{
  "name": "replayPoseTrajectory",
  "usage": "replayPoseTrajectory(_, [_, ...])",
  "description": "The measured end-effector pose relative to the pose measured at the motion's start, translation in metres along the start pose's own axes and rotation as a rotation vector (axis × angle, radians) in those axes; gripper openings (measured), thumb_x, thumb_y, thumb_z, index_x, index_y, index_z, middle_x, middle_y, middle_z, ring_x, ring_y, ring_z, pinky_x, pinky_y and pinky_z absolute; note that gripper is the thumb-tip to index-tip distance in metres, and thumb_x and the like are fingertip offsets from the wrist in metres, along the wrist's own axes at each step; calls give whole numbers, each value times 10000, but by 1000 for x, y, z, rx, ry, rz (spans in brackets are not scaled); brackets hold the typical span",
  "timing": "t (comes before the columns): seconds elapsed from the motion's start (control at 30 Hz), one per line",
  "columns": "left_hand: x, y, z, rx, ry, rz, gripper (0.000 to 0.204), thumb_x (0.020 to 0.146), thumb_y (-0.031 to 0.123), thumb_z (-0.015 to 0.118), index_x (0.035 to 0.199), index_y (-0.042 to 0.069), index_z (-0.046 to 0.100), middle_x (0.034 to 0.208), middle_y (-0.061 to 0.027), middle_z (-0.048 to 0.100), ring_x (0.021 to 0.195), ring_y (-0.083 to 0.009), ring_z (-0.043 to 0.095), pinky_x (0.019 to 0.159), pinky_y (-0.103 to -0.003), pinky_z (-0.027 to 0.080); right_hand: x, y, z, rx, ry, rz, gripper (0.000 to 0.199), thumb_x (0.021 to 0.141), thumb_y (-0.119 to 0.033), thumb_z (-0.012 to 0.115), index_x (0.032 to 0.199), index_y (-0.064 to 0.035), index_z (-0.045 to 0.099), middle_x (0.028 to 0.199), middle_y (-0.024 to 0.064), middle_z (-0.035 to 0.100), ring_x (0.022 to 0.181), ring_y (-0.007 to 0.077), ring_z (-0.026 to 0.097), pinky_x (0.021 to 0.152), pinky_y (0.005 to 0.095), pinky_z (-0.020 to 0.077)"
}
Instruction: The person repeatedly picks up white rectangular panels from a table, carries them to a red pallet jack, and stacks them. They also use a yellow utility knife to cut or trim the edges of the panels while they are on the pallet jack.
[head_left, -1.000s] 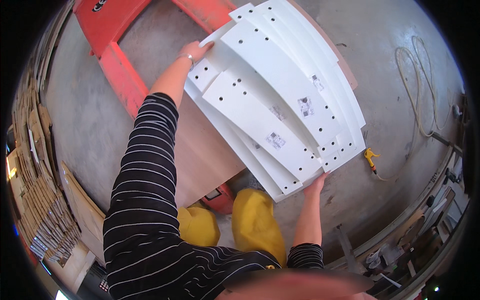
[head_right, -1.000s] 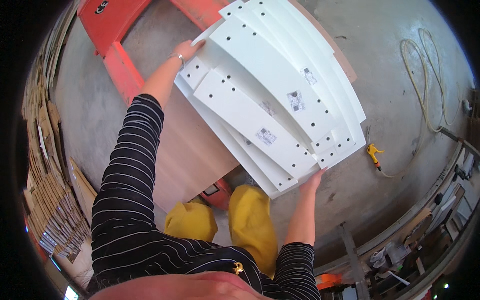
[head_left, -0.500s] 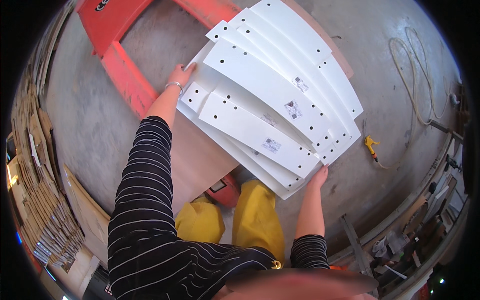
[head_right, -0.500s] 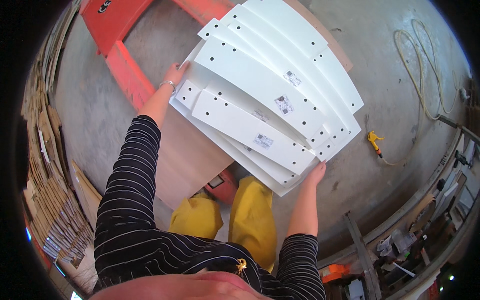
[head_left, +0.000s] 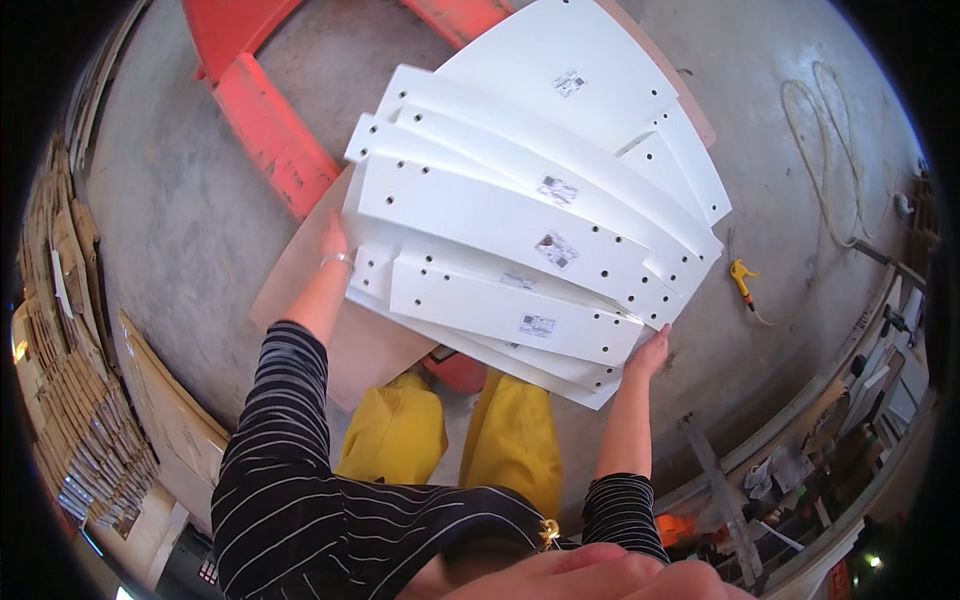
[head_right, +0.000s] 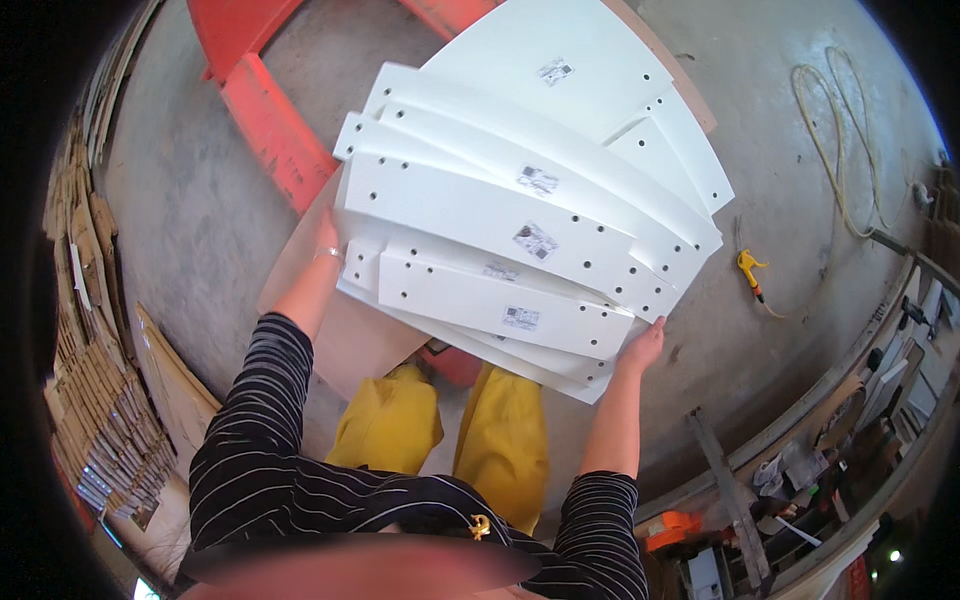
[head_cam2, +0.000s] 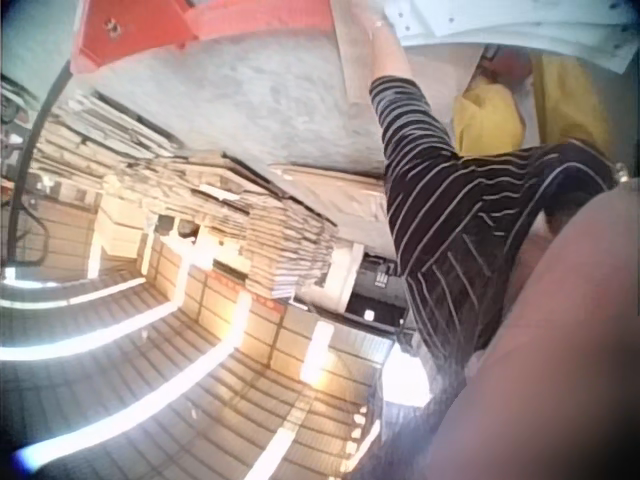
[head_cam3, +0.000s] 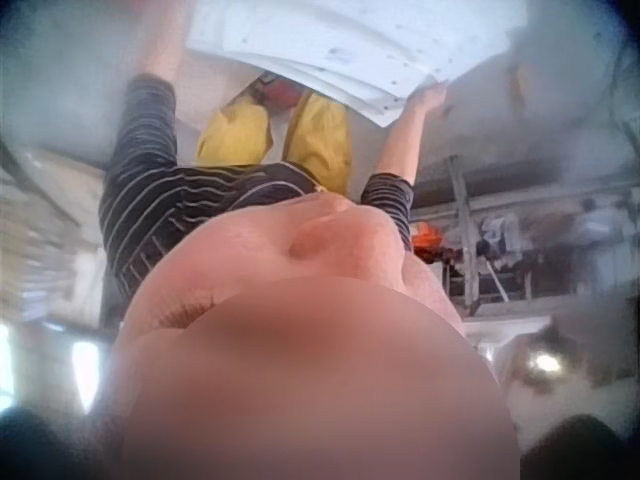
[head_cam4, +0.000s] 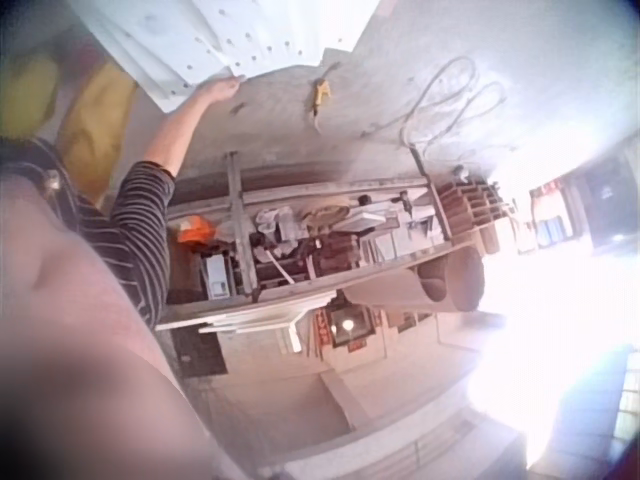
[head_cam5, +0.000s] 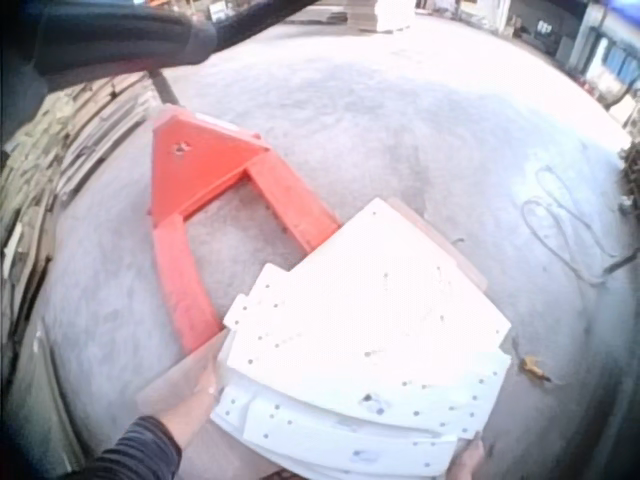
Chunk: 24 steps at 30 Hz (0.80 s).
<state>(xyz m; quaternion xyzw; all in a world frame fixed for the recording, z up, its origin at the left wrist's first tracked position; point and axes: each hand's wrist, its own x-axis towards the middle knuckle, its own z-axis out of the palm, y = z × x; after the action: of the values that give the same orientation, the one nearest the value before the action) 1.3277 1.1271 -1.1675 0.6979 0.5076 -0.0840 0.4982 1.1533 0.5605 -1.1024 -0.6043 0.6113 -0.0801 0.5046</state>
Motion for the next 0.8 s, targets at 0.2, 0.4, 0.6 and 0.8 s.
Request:
replayPoseTrajectory(0.2, [-19, -49, -129, -197, 125, -143, 693, 877, 537, 395, 1124, -91, 555, 1036, -170, 625, 938, -256, 610, 844, -347, 454, -54, 3, 17, -160, -117, -156, 476, 941, -400, 461, 1061, 41, 594, 986, 76, 622, 880, 142, 534, 820, 279, 415])
replayPoseTrajectory(0.4, [-46, -81, -213, -198, 323, -180, 661, 870, 521, 406, 1096, -76, 576, 1050, -156, 622, 932, -262, 610, 841, -349, 455, -102, 14, 67, -451, -271, -219, 413, 939, -388, 468, 896, -1, 603, 782, 8, 534, 734, 110, 439, 692, 271, 395])
replayPoseTrajectory(0.6, [-54, -153, -267, -296, 504, -301, 659, 872, 531, 408, 1142, -53, 551, 1094, -124, 608, 971, -249, 593, 842, -353, 457, -124, 43, 137, -481, -478, -260, 385, 942, -364, 464, 973, -4, 600, 831, 33, 549, 794, 121, 455, 757, 277, 397])
replayPoseTrajectory(0.8, [-37, -236, -232, -421, 522, -350, 641, 907, 519, 361, 1186, -33, 527, 1145, -108, 587, 1020, -243, 573, 895, -345, 432, -102, 32, 226, -743, -603, -322, 443, 937, -392, 432, 1006, 17, 586, 916, 143, 612, 880, 244, 562, 811, 343, 420])
